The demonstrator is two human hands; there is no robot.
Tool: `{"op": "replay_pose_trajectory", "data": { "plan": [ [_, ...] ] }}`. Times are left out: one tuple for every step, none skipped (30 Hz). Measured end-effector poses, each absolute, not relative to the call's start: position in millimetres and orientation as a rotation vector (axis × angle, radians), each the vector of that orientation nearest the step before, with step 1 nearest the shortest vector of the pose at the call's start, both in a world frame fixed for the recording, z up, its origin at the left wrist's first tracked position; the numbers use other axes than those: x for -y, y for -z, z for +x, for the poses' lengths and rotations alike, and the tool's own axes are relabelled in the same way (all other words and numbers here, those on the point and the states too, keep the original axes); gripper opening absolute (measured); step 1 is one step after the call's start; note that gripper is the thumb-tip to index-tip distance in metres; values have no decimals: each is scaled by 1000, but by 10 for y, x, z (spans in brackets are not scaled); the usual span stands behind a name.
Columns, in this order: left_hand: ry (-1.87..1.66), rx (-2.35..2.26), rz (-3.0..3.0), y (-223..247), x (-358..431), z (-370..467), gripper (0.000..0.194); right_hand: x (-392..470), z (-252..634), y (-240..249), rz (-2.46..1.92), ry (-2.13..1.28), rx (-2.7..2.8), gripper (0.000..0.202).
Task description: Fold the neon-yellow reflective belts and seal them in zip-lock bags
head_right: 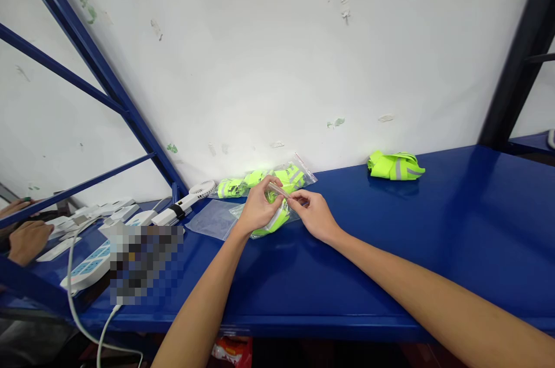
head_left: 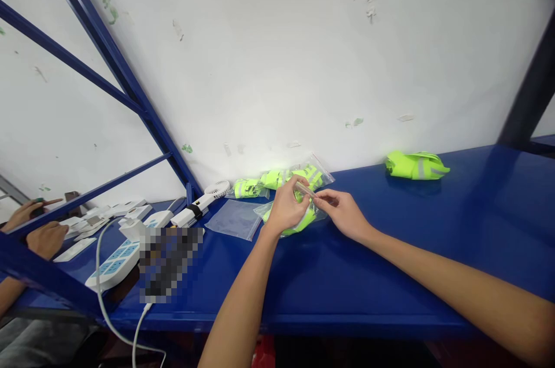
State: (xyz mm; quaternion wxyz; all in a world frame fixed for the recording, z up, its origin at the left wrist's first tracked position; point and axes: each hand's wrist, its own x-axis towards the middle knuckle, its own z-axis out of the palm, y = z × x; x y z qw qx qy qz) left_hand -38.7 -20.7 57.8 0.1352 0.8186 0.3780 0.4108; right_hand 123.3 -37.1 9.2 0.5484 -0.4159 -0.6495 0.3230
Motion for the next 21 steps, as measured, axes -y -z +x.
{"op": "replay_pose_trajectory", "data": {
  "plan": [
    [-1188,-1095,2364,-573,205,-388,22,375,1234,-99,-976,-782,1539,32],
    [-1186,-1096,2357,-568,203,-388,23,379,1233,-106,-969,-801,1533,31],
    [-1184,-1096,2351,-563,200,-389,25,382,1232,-114,-964,-821,1524,31],
    [-1182,-1097,2347,-560,198,-391,26,384,1232,-123,-963,-841,1518,31],
    [-1181,-1097,2344,-558,194,-395,28,383,1235,-131,-962,-862,1516,32],
    [-1180,-1097,2340,-559,190,-401,29,380,1241,-140,-962,-884,1522,32],
    [-1181,-1097,2334,-561,186,-409,29,374,1252,-147,-960,-908,1534,32],
    [-1187,-1098,2326,-564,182,-419,29,364,1266,-152,-956,-939,1543,32],
    [-1198,-1102,2317,-569,177,-431,29,350,1285,-155,-947,-976,1543,31],
    [-1216,-1107,2309,-574,173,-443,29,333,1306,-156,-939,-1018,1531,30],
    [-1236,-1113,2301,-577,171,-455,28,314,1330,-155,-935,-1066,1510,30],
    [-1254,-1116,2297,-580,171,-465,27,293,1356,-152,-932,-1116,1486,29],
    [-1265,-1115,2294,-582,172,-473,26,274,1383,-150,-928,-1161,1475,29],
    [-1266,-1110,2295,-582,176,-477,25,256,1410,-149,-921,-1196,1485,28],
    [-1257,-1101,2297,-582,182,-479,25,243,1436,-151,-910,-1219,1515,27],
    [-1245,-1090,2300,-582,189,-478,25,234,1461,-156,-896,-1233,1558,26],
    [-1235,-1081,2302,-582,196,-475,25,228,1484,-164,-885,-1239,1607,25],
    [-1228,-1073,2305,-582,202,-472,24,226,1506,-173,-882,-1243,1655,26],
    [-1224,-1066,2307,-582,207,-468,24,226,1526,-183,-887,-1248,1701,27],
    [-1221,-1060,2309,-583,210,-465,24,227,1542,-192,-901,-1252,1742,28],
    [-1221,-1055,2312,-582,210,-464,23,229,1555,-199,-923,-1243,1779,29]
  ]
}}
